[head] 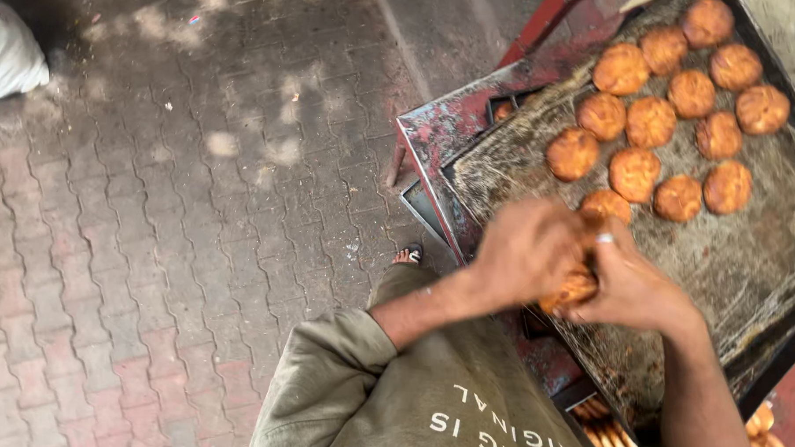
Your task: The person moves various pastries between metal trays by hand, stacking small ring-shaped pastries and arranging larger flat pastries into organized rows.
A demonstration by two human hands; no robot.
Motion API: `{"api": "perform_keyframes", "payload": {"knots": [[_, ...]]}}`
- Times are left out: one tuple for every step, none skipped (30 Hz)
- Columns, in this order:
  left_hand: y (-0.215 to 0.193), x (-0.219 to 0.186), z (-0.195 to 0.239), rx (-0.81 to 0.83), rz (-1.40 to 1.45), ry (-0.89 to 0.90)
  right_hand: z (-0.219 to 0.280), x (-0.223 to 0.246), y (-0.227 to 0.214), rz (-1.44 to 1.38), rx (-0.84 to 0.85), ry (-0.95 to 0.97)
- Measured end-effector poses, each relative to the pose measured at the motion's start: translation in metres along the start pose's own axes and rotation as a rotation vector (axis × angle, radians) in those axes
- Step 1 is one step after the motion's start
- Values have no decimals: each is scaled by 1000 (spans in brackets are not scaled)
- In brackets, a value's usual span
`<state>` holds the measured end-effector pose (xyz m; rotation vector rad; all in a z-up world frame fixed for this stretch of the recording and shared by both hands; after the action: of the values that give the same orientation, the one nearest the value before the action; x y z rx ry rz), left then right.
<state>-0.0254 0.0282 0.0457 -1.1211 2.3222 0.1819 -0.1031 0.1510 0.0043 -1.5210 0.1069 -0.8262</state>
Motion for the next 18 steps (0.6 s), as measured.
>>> {"api": "perform_keyframes", "payload": {"knots": [[4, -10, 8, 34, 55, 26, 4, -3, 5, 48, 19, -30], [6, -21, 14, 70, 115, 54, 9, -11, 6, -72, -20, 43], [5, -27, 20, 97, 151, 56, 13, -21, 6, -193, -58, 118], [2, -33, 24, 127, 188, 59, 17, -30, 7, -316, -97, 194], [1, -38, 27, 156, 225, 61, 19, -40, 12, -412, -64, 243], [-4, -42, 29, 178, 249, 80, 20, -49, 16, -512, -31, 294], [-8, -45, 31, 201, 272, 99, 22, -59, 18, -612, 2, 344], [-11, -47, 32, 223, 291, 115, 21, -70, 9, -534, -83, 314], [-14, -49, 34, 246, 300, 119, 20, -79, -1, -456, -167, 284], [-17, -49, 36, 271, 305, 123, 20, -87, -9, -382, -251, 250], [-20, -51, 40, 295, 310, 126, 24, -96, -12, -436, -291, 303], [-21, -52, 44, 321, 291, 128, 26, -105, -16, -490, -328, 350], [-20, -53, 49, 347, 273, 130, 27, -107, -20, -541, -357, 327], [-17, -54, 54, 366, 252, 132, 28, -110, -27, -588, -383, 299], [-14, -55, 59, 388, 231, 124, 28, -113, -34, -636, -407, 271], [-10, -53, 64, 411, 212, 121, 26, -115, -36, -579, -369, 247], [-7, -50, 68, 433, 194, 117, 21, -119, -39, -522, -333, 221], [-10, -52, 72, 412, 274, 88, 20, -121, -35, -471, -297, 211]]}}
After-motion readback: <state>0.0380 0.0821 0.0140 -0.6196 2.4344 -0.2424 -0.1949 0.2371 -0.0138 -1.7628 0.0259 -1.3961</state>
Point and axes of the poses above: each hand's wrist, its own z-axis away from the middle knuckle, its own y-axis out of the palm, x = y × z, the point moved 8 cm from there along -z, towards the middle knuckle, and after that the axes turned 15 degrees about -x, right-handed, at the moved point
